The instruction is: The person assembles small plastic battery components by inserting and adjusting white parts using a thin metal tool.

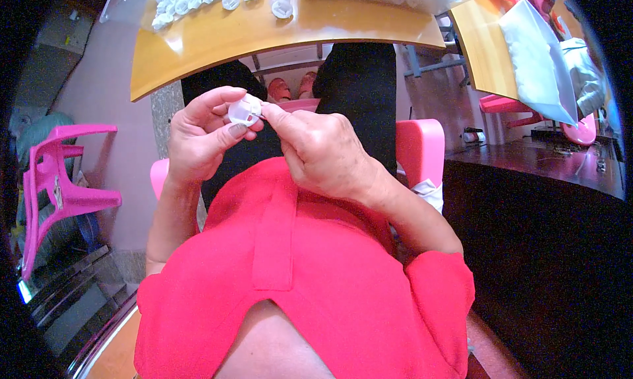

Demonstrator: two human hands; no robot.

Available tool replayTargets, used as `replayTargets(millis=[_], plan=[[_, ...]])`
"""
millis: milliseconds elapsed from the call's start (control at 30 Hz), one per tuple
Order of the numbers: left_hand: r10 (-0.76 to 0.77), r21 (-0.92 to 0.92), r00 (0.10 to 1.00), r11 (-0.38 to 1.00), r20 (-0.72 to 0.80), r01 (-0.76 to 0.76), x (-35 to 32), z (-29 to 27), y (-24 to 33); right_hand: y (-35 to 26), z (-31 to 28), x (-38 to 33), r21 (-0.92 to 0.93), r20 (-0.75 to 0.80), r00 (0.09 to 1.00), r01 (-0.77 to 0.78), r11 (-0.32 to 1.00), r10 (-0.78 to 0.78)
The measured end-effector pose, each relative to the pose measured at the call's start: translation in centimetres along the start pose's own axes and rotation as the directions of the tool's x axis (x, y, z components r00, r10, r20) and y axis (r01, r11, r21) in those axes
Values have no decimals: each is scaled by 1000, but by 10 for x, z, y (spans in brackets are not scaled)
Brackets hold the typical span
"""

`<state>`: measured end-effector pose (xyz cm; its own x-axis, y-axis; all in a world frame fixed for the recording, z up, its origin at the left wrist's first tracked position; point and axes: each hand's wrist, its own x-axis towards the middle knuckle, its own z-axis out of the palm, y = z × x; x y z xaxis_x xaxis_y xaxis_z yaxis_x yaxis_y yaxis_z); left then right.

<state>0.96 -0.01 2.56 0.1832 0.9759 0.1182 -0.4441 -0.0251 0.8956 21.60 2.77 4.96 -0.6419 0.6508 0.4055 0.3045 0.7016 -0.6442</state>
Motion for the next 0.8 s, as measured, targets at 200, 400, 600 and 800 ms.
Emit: replayTargets(millis=[200, 400, 600, 800], plan=[[-31, -5, 999, 999, -8, 31, 0, 1, 0, 0, -1, 0, -31, 26, 1000, -17, 999, 18], [-38, -28, 999, 999, -19, 38, 0, 1, -3, 4, 0, 0, -51, 36, 999, -1, 999, 3], [-41, -62, 999, 997, -23, 39, 1, 1, -5, 7, 0, 0, 31, 39, 999, -38, 999, 37], [-7, -76, 999, 997, -46, 3, 0, 3, -10, 0, -5, 5, 93, 56, 994, -102, 991, 97]])
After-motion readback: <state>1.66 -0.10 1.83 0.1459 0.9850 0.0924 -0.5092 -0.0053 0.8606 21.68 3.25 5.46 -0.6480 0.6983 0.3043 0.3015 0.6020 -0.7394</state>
